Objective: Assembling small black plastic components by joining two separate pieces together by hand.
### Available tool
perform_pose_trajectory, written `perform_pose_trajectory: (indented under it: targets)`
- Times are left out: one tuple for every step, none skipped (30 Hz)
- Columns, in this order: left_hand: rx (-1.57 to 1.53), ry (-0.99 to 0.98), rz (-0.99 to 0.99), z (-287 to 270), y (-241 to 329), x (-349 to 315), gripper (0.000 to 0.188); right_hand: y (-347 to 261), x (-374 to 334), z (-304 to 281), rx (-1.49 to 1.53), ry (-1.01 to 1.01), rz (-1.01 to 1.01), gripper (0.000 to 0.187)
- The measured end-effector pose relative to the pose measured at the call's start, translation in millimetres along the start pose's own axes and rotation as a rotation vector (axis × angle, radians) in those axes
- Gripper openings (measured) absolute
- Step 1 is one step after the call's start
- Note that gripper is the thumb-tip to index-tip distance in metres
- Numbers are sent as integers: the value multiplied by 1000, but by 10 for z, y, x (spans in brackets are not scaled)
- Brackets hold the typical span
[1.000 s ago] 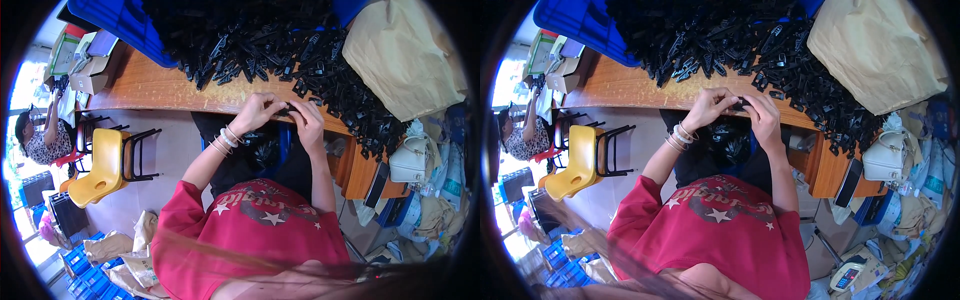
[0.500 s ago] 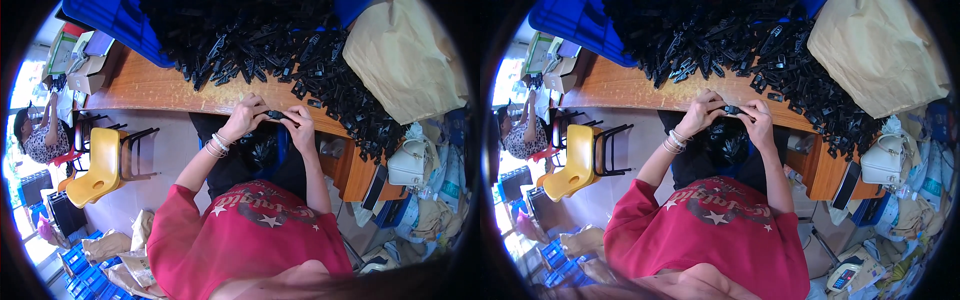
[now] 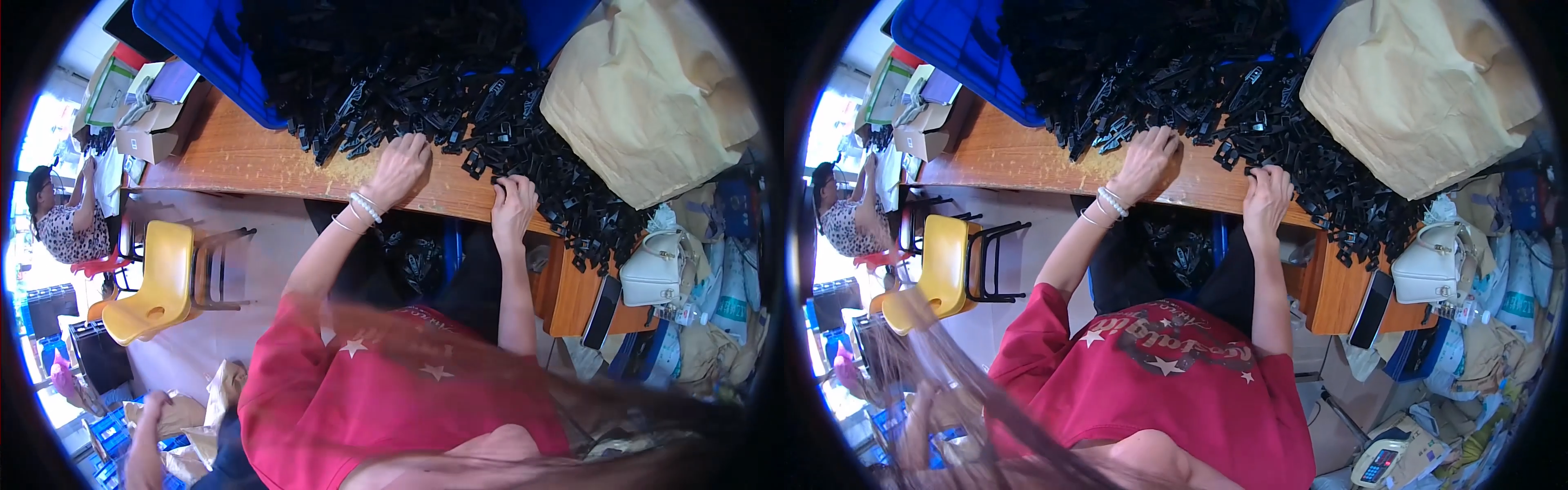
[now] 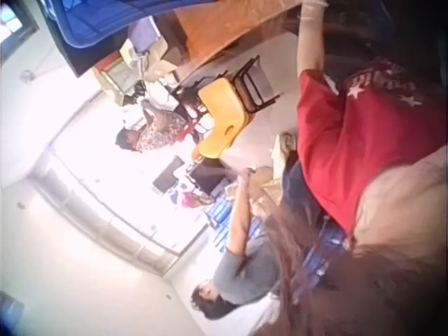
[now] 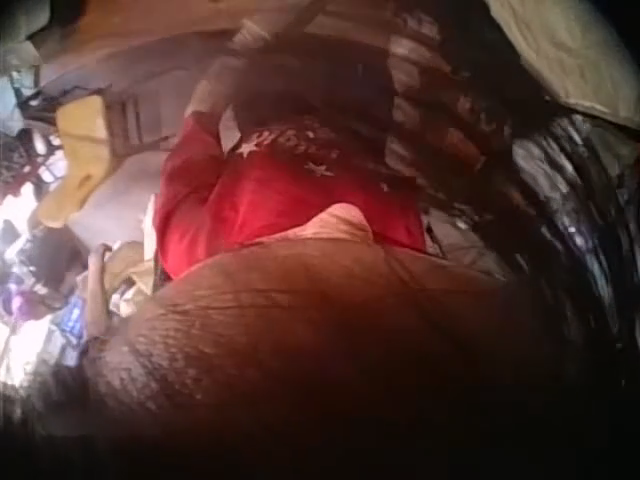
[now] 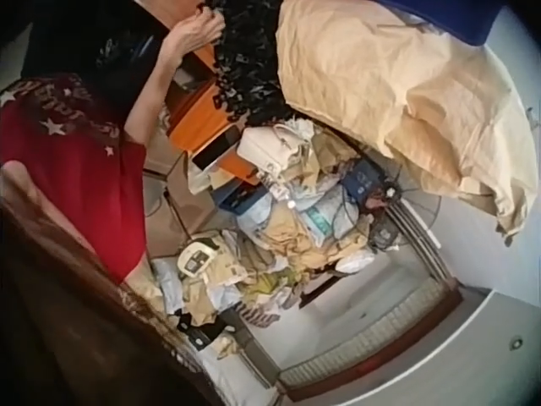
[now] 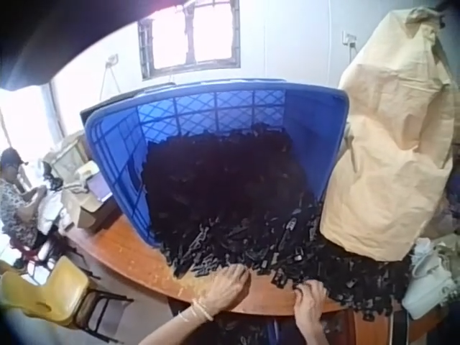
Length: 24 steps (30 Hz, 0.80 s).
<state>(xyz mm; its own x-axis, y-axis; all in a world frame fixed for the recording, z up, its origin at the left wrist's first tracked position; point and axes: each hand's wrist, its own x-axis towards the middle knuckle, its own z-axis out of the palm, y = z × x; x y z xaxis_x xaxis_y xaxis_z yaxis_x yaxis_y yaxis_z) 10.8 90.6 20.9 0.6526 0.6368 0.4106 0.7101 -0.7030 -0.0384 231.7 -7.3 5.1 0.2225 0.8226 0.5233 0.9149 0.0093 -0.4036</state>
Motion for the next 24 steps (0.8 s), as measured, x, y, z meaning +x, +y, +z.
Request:
perform_pose_trajectory:
  targets:
    - [-115,24,35,-59,9,-36,26,32,1,1,-31,-73,-23,18]
    - [-231,47,73,-145,32,-60,30,25,15,-30,-57,-42,-79,16]
    - [-349,-43,12,-217,70,-107,29,8,26,-56,-57,-43,-75,16]
    - [-503,31,-51,-259,138,-170,32,-16,36,-80,16,11,-110,17]
    - [-654,107,-118,-295,201,-231,35,-44,41,-95,90,65,-147,18]
    - [-797,189,-207,-228,265,-289,38,-86,41,-111,179,83,-152,20]
    - [-797,185,-208,-214,304,-319,38,-155,23,-131,370,-48,85,21]
    - [-1048,11,-396,-217,344,-339,32,-255,13,-159,557,-179,324,23]
    - [-1289,-173,-586,-213,368,-351,26,-267,-30,-71,750,-126,310,30]
    - [-1290,-176,-587,-202,376,-356,26,-268,-78,-26,757,-112,255,29]
    - [-1123,-95,-453,-191,365,-359,24,-277,-96,3,765,-101,197,28]
    - [-953,-16,-320,-178,353,-361,22,-236,-104,-31,595,-141,90,22]
    - [-781,60,-189,-166,345,-363,21,-203,-121,-50,596,-144,89,22]
    - [-801,38,-232,-156,353,-365,21,-168,-150,-66,476,-137,54,21]
    - [-802,38,-234,-151,346,-373,21,-136,-174,-66,356,-130,18,20]
    - [-800,27,-217,-150,331,-383,22,-95,-211,-25,452,-176,139,23]
    - [-799,15,-199,-132,318,-390,24,-134,-198,-66,451,-177,139,23]
    - [-793,22,-195,-128,313,-394,24,-220,-162,-150,605,-256,207,23]
    - [-792,25,-201,-131,310,-394,24,-274,-136,-186,759,-336,275,24]
    - [-803,12,-193,-147,304,-391,22,-286,-129,-168,727,-341,159,23]
    - [-814,0,-186,-155,296,-393,21,-273,-130,-158,728,-344,158,23]
    - [-818,0,-176,-142,282,-405,21,-241,-135,-152,694,-367,128,23]
    - [-821,0,-176,-130,280,-400,21,-205,-134,-157,656,-388,101,23]
    - [-834,14,-156,-119,281,-397,21,-187,-121,-184,657,-380,93,22]
